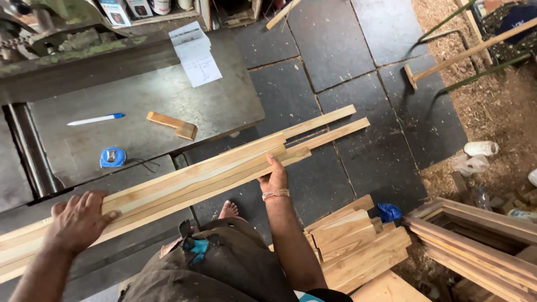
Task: Measuring and marking wooden strips using a tape measure and square in a workshop.
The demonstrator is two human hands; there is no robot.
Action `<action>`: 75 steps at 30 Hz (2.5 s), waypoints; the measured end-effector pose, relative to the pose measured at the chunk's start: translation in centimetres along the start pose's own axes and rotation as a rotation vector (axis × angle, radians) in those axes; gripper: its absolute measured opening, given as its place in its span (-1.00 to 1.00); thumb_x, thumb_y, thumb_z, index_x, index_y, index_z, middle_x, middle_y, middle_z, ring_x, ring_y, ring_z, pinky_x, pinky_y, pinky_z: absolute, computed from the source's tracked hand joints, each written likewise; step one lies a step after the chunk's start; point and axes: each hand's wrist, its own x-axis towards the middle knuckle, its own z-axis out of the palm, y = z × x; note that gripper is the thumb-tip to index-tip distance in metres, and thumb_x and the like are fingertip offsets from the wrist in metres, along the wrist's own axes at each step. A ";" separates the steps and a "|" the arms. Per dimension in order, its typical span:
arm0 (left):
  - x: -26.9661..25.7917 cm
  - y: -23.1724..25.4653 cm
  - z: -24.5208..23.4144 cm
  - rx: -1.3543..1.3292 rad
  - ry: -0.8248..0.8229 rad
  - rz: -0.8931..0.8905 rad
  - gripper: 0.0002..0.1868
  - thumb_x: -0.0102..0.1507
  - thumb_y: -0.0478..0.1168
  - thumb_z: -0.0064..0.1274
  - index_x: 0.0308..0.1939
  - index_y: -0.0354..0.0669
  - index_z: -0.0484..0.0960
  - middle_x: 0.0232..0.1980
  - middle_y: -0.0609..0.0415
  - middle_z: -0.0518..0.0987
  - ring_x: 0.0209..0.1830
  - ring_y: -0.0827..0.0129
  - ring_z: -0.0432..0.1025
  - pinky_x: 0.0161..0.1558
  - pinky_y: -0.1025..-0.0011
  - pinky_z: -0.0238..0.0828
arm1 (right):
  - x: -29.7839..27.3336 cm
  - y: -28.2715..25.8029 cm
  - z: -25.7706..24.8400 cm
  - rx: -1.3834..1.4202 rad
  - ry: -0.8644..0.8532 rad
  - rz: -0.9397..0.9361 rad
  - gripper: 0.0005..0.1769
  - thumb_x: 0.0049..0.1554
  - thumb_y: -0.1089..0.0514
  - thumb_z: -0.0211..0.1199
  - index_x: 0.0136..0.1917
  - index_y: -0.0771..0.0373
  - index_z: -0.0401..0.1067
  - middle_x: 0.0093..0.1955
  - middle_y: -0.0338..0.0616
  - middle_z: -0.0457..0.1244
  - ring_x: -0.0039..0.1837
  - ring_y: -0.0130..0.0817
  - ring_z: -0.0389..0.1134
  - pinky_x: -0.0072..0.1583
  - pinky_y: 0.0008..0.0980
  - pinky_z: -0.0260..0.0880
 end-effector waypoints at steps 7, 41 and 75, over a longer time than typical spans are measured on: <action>-3.0 2.1 -0.9 0.121 0.192 0.023 -0.12 0.13 0.47 -0.03 0.37 0.08 0.42 0.32 0.10 0.51 0.39 0.25 0.35 0.47 -0.03 -0.03 | -0.2 -0.9 0.0 -0.032 -0.059 -0.016 -0.38 -0.03 0.04 0.51 0.26 0.22 0.42 0.11 -0.10 0.34 0.16 -0.15 0.38 0.01 -0.16 0.43; -9.4 2.9 7.9 0.255 0.167 0.195 -0.25 0.05 0.23 0.18 0.34 0.46 0.40 0.42 0.28 0.33 0.44 0.37 0.27 0.48 -0.02 0.03 | -1.6 -0.5 -7.7 0.309 -0.632 -0.004 -0.03 -0.15 0.33 0.31 0.53 0.34 0.13 0.66 0.16 -0.04 0.71 0.07 -0.12 0.66 0.02 -0.14; -3.4 -1.7 5.3 -0.003 0.435 0.079 0.37 -0.20 0.46 0.19 0.62 0.06 0.08 0.60 -0.10 0.12 0.68 0.03 -0.10 0.43 -0.61 -0.47 | -1.1 0.9 -0.5 -0.073 0.035 0.238 -0.41 0.08 -0.04 0.42 0.31 0.13 0.35 0.17 -0.11 0.30 0.24 -0.11 0.33 0.30 0.59 0.24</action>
